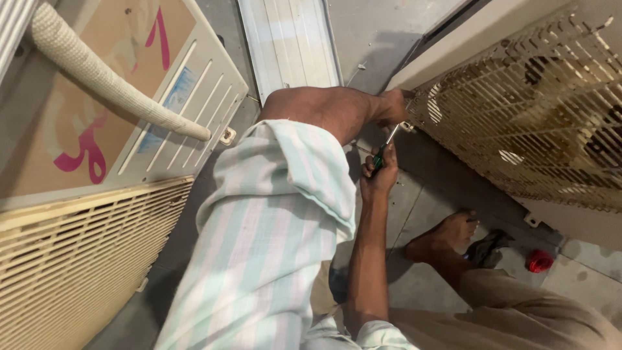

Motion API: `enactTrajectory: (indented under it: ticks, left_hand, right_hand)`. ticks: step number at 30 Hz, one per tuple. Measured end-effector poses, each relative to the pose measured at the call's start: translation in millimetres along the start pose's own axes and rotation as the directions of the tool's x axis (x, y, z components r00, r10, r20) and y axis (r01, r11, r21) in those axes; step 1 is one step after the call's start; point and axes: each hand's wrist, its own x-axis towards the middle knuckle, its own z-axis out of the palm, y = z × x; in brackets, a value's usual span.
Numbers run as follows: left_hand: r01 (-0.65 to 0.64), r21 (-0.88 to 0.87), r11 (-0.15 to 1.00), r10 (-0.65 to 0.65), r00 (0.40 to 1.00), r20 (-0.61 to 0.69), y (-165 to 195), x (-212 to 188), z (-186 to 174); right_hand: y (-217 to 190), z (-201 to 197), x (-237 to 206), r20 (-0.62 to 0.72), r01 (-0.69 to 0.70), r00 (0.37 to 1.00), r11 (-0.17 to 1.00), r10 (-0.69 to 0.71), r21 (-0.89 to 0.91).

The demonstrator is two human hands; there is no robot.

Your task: The person sits on the floor and uses a screwdriver to unscrew the grille of a Voltas air conditioner outdoor unit. They then detach the front cover panel, lift it off the unit, and carry the panel across the floor.

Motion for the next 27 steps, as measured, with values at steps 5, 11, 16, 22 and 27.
enactTrajectory:
  ticks: [5,11,16,22,27]
  left_hand:
    - [0.088,-0.083,0.993,-0.082,0.994,0.074,-0.7,-2.3,-1.0]
    - [0.203,-0.115,0.973,-0.183,0.97,0.163,6.4,-25.1,-10.9]
    - [0.143,-0.088,0.986,-0.126,0.976,0.177,-15.2,-13.4,7.5]
    - [-0.188,0.488,0.852,-0.056,0.895,0.443,-43.4,20.2,27.8]
    - [-0.422,0.702,0.574,-0.107,0.811,0.575,-39.2,25.7,47.0]
  right_hand:
    - [1.7,2.6,-5.3,-0.078,0.005,0.997,0.998,-0.01,-0.058]
    - [10.6,5.8,-17.5,-0.147,0.002,0.989,0.99,-0.023,-0.141]
    - [13.3,3.4,-30.3,-0.178,-0.041,0.984,0.992,0.02,-0.118]
    - [15.0,-1.6,-38.9,-0.16,-0.098,0.982,0.995,0.098,0.009]
    - [17.6,-13.4,-37.2,-0.202,-0.118,0.971,0.991,0.127,0.058]
